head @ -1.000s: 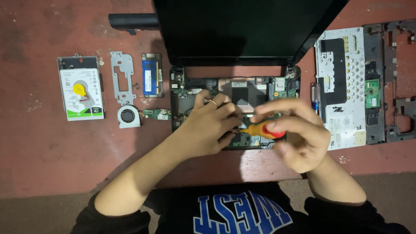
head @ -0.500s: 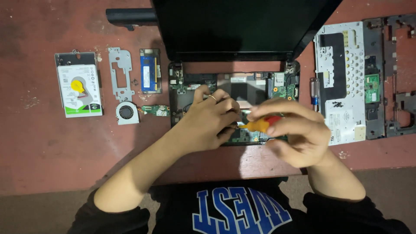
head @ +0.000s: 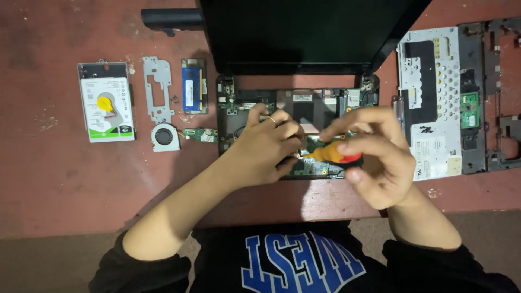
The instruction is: Repairing a laptop by unscrewing and adjusting internal components.
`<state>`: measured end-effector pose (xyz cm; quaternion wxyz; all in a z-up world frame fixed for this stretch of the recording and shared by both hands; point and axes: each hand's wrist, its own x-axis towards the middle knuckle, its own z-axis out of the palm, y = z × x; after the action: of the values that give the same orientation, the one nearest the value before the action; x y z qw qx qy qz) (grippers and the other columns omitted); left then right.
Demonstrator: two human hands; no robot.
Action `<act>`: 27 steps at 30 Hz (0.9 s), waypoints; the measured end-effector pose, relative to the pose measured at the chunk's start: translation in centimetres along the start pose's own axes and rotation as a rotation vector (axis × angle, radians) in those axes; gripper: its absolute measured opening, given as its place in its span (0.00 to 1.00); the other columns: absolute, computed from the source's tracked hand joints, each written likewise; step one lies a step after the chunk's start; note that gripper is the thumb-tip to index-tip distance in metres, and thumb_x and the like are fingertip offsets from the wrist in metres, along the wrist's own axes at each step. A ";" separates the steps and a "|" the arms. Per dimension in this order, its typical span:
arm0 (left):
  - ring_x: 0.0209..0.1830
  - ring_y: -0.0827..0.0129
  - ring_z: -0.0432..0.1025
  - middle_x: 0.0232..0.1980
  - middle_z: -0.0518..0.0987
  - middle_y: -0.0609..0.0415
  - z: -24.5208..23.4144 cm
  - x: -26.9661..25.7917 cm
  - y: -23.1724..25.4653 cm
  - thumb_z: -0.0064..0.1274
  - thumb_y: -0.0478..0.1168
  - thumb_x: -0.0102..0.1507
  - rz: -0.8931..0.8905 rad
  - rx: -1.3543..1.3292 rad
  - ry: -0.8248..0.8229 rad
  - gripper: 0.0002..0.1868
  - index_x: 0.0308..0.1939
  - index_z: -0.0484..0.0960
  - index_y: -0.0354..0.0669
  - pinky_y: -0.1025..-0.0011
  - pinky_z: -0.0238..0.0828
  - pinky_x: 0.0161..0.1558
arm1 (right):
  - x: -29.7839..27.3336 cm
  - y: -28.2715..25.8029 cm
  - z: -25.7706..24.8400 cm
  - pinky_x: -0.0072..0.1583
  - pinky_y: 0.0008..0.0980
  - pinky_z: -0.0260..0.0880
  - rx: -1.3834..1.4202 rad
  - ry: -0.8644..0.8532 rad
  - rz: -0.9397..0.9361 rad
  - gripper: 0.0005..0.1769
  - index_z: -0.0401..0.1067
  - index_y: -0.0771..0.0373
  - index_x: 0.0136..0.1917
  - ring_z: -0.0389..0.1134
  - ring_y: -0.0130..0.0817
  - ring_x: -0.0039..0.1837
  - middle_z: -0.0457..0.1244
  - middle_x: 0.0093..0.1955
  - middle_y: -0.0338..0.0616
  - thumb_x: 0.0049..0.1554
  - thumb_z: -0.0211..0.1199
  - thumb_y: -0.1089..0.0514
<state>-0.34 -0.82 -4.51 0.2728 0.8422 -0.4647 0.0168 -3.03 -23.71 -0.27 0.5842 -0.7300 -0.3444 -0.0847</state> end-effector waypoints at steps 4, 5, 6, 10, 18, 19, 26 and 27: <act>0.50 0.60 0.64 0.47 0.74 0.62 -0.2 0.2 0.2 0.60 0.44 0.55 -0.006 -0.006 -0.024 0.12 0.41 0.82 0.46 0.42 0.51 0.55 | 0.6 -0.4 0.0 0.61 0.40 0.80 -0.008 0.004 -0.008 0.10 0.68 0.61 0.50 0.66 0.39 0.53 0.56 0.51 0.48 0.55 0.64 0.59; 0.50 0.60 0.64 0.47 0.74 0.62 -0.4 0.3 0.2 0.60 0.44 0.55 -0.005 -0.006 -0.020 0.12 0.41 0.82 0.46 0.42 0.51 0.55 | 0.3 0.0 -0.1 0.61 0.40 0.80 -0.010 0.002 -0.009 0.10 0.68 0.61 0.50 0.66 0.39 0.53 0.56 0.51 0.48 0.55 0.64 0.59; 0.50 0.60 0.64 0.47 0.74 0.62 -0.5 0.3 0.3 0.58 0.44 0.56 -0.006 0.007 -0.023 0.10 0.39 0.83 0.46 0.42 0.52 0.55 | -0.1 0.3 -0.2 0.59 0.39 0.81 0.004 0.014 -0.020 0.13 0.66 0.63 0.54 0.69 0.44 0.54 0.61 0.52 0.52 0.56 0.62 0.62; 0.51 0.59 0.65 0.47 0.74 0.59 -0.5 0.2 0.3 0.57 0.43 0.57 0.005 0.031 -0.021 0.07 0.36 0.83 0.46 0.42 0.53 0.55 | 0.0 0.0 -0.3 0.61 0.43 0.81 0.043 0.021 0.000 0.12 0.63 0.69 0.57 0.73 0.52 0.56 0.66 0.52 0.58 0.60 0.51 0.68; 0.52 0.58 0.64 0.48 0.72 0.60 0.0 0.1 0.0 0.58 0.44 0.57 0.002 0.000 0.001 0.11 0.42 0.82 0.47 0.43 0.51 0.54 | 0.1 -0.2 -0.3 0.58 0.37 0.81 -0.029 -0.002 -0.033 0.13 0.67 0.62 0.52 0.69 0.41 0.54 0.57 0.55 0.50 0.53 0.65 0.61; 0.52 0.58 0.64 0.49 0.73 0.61 0.0 0.1 0.0 0.57 0.44 0.57 -0.012 -0.025 -0.019 0.12 0.43 0.82 0.48 0.43 0.50 0.54 | 0.1 -0.4 -0.3 0.59 0.38 0.82 -0.036 -0.019 -0.032 0.14 0.67 0.63 0.54 0.71 0.42 0.54 0.59 0.55 0.52 0.55 0.63 0.64; 0.50 0.59 0.64 0.45 0.73 0.59 -0.2 0.1 0.1 0.58 0.43 0.56 0.035 0.046 0.034 0.10 0.40 0.81 0.46 0.48 0.50 0.54 | -0.4 0.0 -0.3 0.62 0.45 0.81 0.043 -0.025 -0.007 0.12 0.62 0.68 0.58 0.72 0.52 0.59 0.65 0.55 0.58 0.60 0.51 0.66; 0.50 0.59 0.64 0.46 0.73 0.59 -0.3 0.1 0.2 0.58 0.42 0.57 0.031 0.032 0.035 0.08 0.38 0.82 0.47 0.46 0.50 0.54 | -0.3 -0.1 -0.1 0.59 0.39 0.81 0.027 -0.029 -0.010 0.13 0.65 0.63 0.55 0.70 0.48 0.57 0.60 0.56 0.53 0.57 0.58 0.63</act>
<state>-0.37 -0.87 -4.13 0.2672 0.8386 -0.4727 0.0432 -3.31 -23.94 -0.32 0.5885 -0.7214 -0.3578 -0.0725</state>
